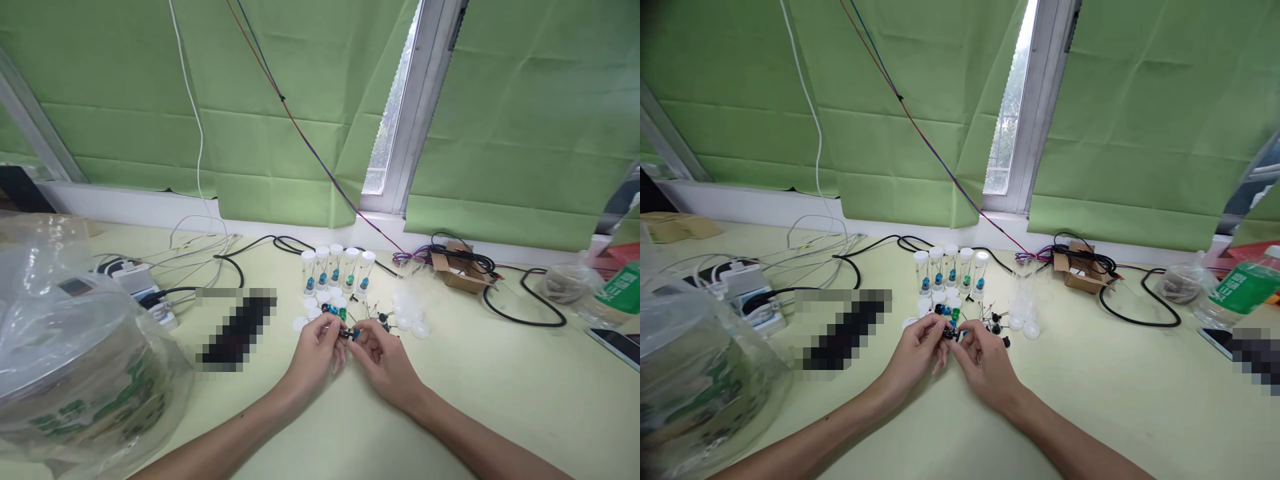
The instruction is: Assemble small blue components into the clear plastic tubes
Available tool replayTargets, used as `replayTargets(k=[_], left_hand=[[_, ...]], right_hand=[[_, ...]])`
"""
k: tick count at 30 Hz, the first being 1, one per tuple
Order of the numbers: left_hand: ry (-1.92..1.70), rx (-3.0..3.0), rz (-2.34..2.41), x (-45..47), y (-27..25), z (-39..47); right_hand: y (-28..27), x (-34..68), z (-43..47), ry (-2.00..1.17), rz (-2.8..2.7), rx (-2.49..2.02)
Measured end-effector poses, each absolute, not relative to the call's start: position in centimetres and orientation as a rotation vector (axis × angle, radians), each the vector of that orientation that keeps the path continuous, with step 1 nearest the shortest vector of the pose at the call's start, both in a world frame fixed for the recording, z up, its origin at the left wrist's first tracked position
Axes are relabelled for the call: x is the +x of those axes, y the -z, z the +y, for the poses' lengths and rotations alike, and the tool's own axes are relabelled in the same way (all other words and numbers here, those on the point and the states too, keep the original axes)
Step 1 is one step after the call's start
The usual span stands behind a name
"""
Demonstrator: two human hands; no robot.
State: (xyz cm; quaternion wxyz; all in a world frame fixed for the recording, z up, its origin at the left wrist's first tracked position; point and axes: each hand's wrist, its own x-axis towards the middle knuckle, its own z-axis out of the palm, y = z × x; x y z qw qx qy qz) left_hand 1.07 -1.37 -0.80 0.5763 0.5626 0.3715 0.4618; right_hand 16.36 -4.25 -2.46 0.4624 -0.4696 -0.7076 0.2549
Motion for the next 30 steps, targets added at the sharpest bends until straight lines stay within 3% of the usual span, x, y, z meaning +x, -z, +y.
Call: replayTargets(k=[30], left_hand=[[-1.033, 1.351, 0.846, 1.30, 1.27, -2.04]], right_hand=[[3.01, 16.47, -3.72, -0.595, -1.756, -1.211]])
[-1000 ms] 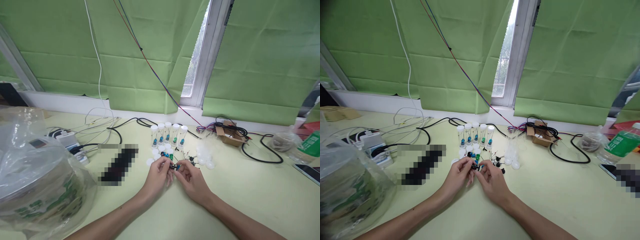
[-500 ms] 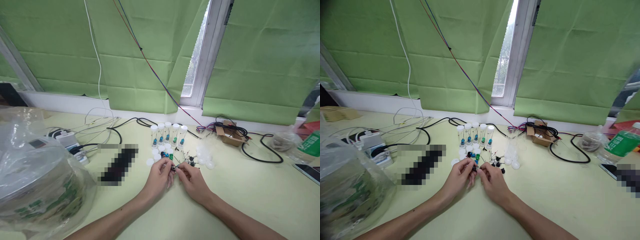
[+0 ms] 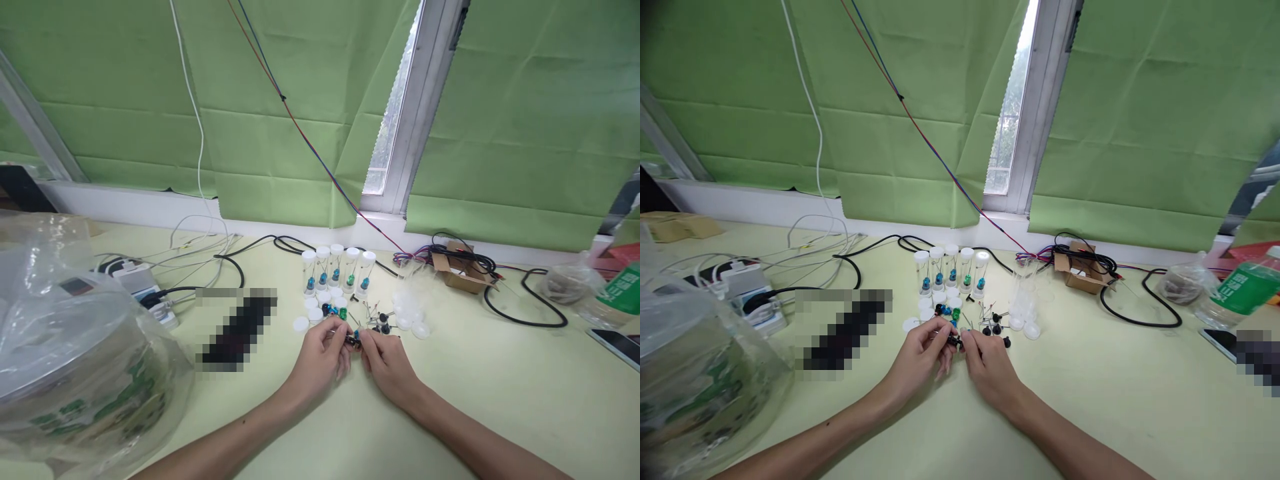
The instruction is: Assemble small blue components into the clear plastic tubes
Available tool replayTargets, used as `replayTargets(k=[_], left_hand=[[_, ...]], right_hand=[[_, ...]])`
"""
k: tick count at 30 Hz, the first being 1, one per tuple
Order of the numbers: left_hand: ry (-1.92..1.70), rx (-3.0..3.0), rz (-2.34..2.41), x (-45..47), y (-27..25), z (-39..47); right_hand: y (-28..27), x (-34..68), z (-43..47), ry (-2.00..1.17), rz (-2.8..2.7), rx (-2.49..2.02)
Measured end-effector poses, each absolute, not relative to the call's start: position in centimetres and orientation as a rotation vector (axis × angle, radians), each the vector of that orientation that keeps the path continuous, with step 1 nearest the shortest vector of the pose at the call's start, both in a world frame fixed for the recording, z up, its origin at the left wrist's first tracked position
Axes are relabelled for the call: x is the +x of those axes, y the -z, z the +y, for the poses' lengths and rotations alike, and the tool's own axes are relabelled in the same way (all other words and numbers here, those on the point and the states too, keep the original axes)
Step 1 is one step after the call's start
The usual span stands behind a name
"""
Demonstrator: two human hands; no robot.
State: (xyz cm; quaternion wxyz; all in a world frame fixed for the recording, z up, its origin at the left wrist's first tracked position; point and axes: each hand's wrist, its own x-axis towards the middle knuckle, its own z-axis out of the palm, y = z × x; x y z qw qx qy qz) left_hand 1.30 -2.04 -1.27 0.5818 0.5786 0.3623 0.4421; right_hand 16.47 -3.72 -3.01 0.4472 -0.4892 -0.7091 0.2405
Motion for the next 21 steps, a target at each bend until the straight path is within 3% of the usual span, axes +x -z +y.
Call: replayTargets(k=[21], left_hand=[[-1.061, 1.362, 0.868, 1.17, 1.28, -1.89]], right_hand=[[2.99, 16.54, -3.98, -0.709, -1.763, -1.133]])
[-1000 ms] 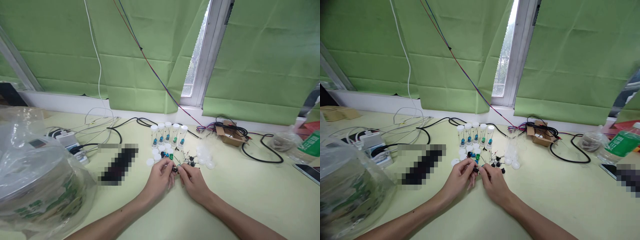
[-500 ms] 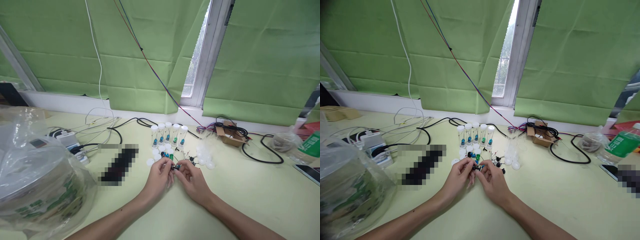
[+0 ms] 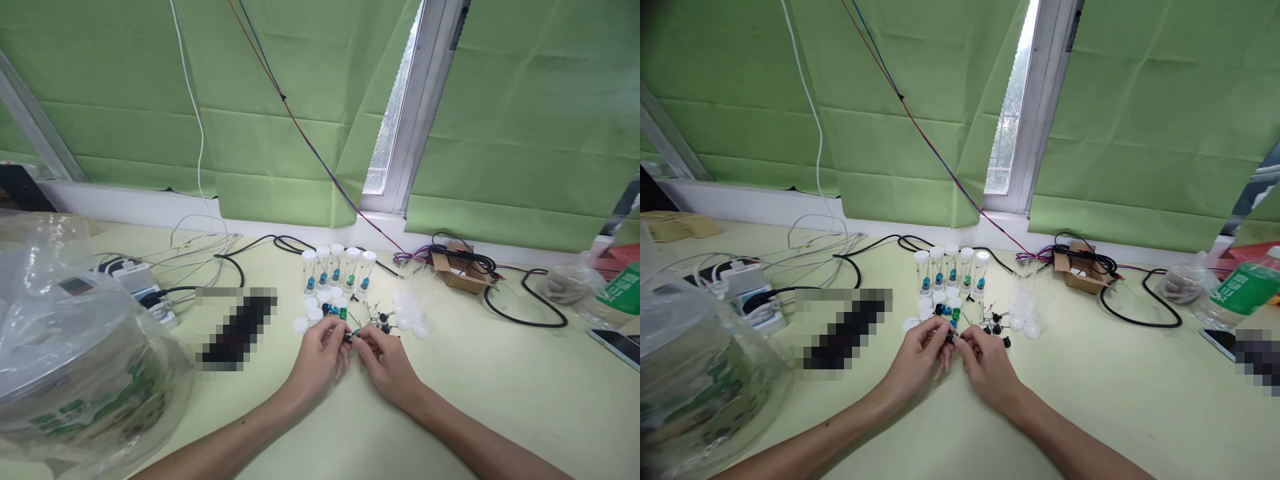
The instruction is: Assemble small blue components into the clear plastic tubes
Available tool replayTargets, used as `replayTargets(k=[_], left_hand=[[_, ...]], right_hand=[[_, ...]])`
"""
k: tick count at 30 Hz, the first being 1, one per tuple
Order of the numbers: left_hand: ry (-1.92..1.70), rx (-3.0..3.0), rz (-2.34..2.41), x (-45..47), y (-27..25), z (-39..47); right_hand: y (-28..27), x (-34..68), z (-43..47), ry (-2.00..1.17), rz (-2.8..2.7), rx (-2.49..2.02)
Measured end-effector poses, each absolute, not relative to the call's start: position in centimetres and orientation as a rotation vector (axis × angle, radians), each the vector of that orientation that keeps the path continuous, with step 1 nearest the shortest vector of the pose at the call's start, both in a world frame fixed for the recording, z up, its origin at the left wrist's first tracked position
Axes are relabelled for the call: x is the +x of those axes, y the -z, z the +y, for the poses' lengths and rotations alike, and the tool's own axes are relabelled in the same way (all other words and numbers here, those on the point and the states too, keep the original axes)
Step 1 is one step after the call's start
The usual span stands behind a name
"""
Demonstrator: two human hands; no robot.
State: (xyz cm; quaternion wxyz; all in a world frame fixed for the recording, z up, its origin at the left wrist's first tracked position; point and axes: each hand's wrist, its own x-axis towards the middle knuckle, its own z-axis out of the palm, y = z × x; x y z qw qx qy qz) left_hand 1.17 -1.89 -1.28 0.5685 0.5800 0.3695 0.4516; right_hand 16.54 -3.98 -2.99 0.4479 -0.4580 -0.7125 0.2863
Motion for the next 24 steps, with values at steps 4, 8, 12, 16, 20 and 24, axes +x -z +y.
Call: replayTargets(k=[4, 8, 12, 16, 20, 24], left_hand=[[-1.059, 1.392, 0.851, 1.19, 1.19, -2.03], [-1.046, 1.378, 0.845, 1.34, 1.07, -2.26], [-1.043, 1.357, 0.844, 1.49, 0.94, -2.49], [-1.045, 1.333, 0.850, 1.48, 1.04, -2.19], [-1.072, 1.300, 0.855, 1.23, 1.30, -1.63], [-1.068, 1.310, 0.870, 1.09, 1.38, -1.58]], right_hand=[[3.01, 16.48, -3.94, -0.596, -1.787, -1.187], [3.16, 16.46, -3.78, -0.540, -1.802, -1.193], [3.19, 16.48, -3.78, -0.560, -1.786, -1.196], [2.85, 16.43, -3.99, -0.549, -1.742, -1.211], [2.53, 16.33, -4.15, -0.592, -1.726, -1.191], [2.66, 16.36, -4.08, -0.604, -1.756, -1.145]])
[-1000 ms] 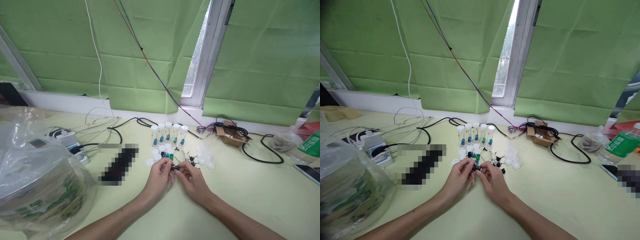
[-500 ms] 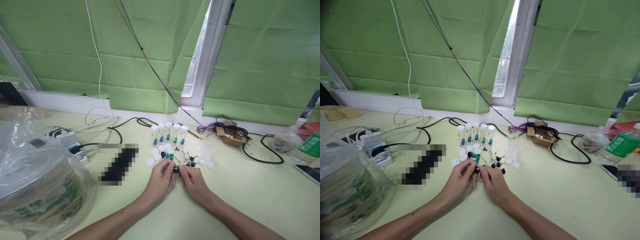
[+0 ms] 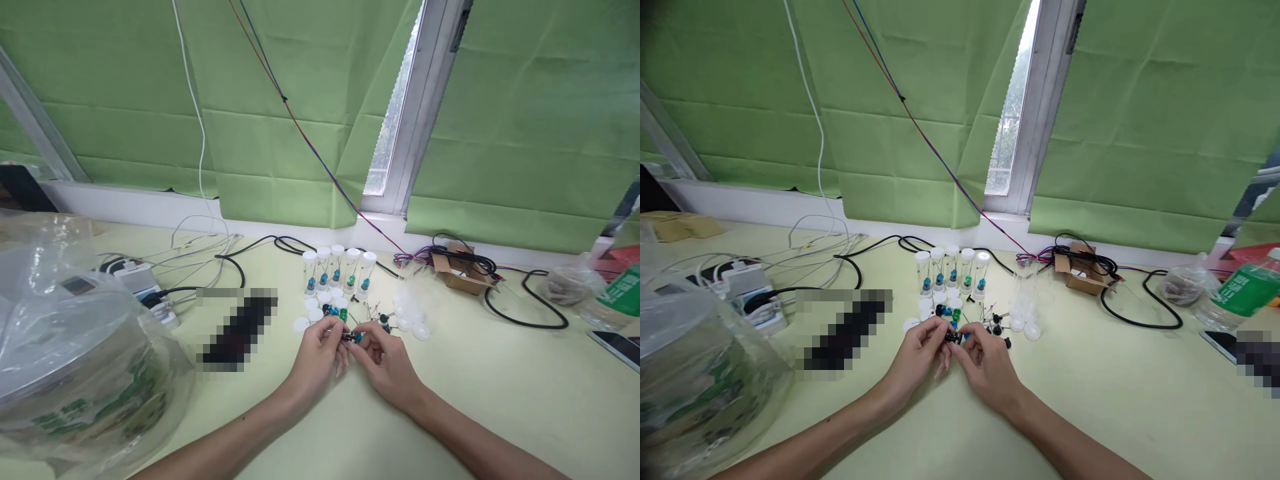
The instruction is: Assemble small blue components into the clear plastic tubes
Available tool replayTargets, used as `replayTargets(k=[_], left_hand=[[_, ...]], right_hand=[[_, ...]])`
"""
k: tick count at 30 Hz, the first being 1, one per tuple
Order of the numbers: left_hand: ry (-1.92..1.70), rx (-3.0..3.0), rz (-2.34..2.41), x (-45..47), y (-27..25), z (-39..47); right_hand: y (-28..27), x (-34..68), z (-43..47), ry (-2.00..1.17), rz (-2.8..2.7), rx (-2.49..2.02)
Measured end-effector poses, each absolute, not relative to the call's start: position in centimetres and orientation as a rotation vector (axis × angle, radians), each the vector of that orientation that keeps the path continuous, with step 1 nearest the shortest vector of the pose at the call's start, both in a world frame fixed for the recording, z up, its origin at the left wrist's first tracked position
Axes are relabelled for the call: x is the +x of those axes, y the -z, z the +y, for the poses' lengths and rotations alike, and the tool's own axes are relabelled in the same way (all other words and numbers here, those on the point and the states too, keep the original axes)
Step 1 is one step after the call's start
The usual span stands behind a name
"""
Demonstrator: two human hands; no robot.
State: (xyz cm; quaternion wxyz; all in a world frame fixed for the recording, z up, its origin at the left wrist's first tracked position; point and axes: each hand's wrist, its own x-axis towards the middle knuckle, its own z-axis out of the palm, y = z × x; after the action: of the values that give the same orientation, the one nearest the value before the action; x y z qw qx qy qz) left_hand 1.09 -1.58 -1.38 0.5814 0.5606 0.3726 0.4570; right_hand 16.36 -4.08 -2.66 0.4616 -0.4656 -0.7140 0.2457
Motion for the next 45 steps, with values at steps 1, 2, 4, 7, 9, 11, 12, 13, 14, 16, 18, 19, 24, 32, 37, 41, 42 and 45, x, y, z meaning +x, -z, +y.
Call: replayTargets(k=[1, 2, 4, 7, 9, 11, 12, 13, 14, 16, 18, 19, 24, 32, 37, 41, 42, 45], left_hand=[[-1.063, 1.313, 0.872, 1.11, 1.38, -1.63], [-1.060, 1.315, 0.872, 1.14, 1.40, -1.68], [-1.058, 1.314, 0.870, 1.22, 1.46, -1.75], [-1.058, 1.314, 0.864, 1.31, 1.57, -1.76], [-1.055, 1.325, 0.860, 1.32, 1.58, -1.81], [-1.052, 1.332, 0.853, 1.31, 1.51, -1.92], [-1.052, 1.333, 0.848, 1.31, 1.45, -1.99], [-1.051, 1.333, 0.841, 1.32, 1.38, -2.07], [-1.049, 1.332, 0.835, 1.34, 1.31, -2.15], [-1.046, 1.323, 0.833, 1.39, 1.18, -2.29], [-1.040, 1.310, 0.836, 1.44, 1.10, -2.40], [-1.037, 1.308, 0.836, 1.45, 1.08, -2.44], [-1.032, 1.333, 0.831, 1.48, 1.11, -2.46], [-1.061, 1.275, 0.844, 1.28, 0.79, -1.92], [-1.062, 1.268, 0.850, 1.14, 0.93, -1.70], [-1.063, 1.279, 0.850, 1.25, 1.11, -1.65], [-1.061, 1.285, 0.852, 1.27, 1.17, -1.63], [-1.050, 1.304, 0.855, 1.27, 1.32, -1.60]], right_hand=[[2.71, 16.38, -4.06, -0.605, -1.757, -1.141], [2.76, 16.41, -4.04, -0.605, -1.759, -1.139], [2.81, 16.45, -4.04, -0.605, -1.769, -1.139], [2.83, 16.48, -4.05, -0.602, -1.784, -1.146], [2.88, 16.50, -4.03, -0.599, -1.795, -1.163], [2.94, 16.52, -3.98, -0.581, -1.805, -1.188], [2.98, 16.52, -3.95, -0.568, -1.809, -1.200], [3.02, 16.53, -3.91, -0.554, -1.811, -1.211], [3.06, 16.53, -3.88, -0.542, -1.814, -1.218], [3.15, 16.53, -3.80, -0.531, -1.822, -1.218], [3.23, 16.55, -3.73, -0.524, -1.828, -1.206], [3.28, 16.56, -3.69, -0.524, -1.830, -1.200], [3.39, 16.62, -3.59, -0.534, -1.824, -1.199], [2.62, 16.35, -4.19, -0.594, -1.722, -1.184], [2.69, 16.40, -4.17, -0.601, -1.758, -1.120], [2.93, 16.47, -4.06, -0.617, -1.768, -1.128], [2.95, 16.47, -4.07, -0.626, -1.773, -1.130], [2.85, 16.47, -4.10, -0.629, -1.787, -1.150]])
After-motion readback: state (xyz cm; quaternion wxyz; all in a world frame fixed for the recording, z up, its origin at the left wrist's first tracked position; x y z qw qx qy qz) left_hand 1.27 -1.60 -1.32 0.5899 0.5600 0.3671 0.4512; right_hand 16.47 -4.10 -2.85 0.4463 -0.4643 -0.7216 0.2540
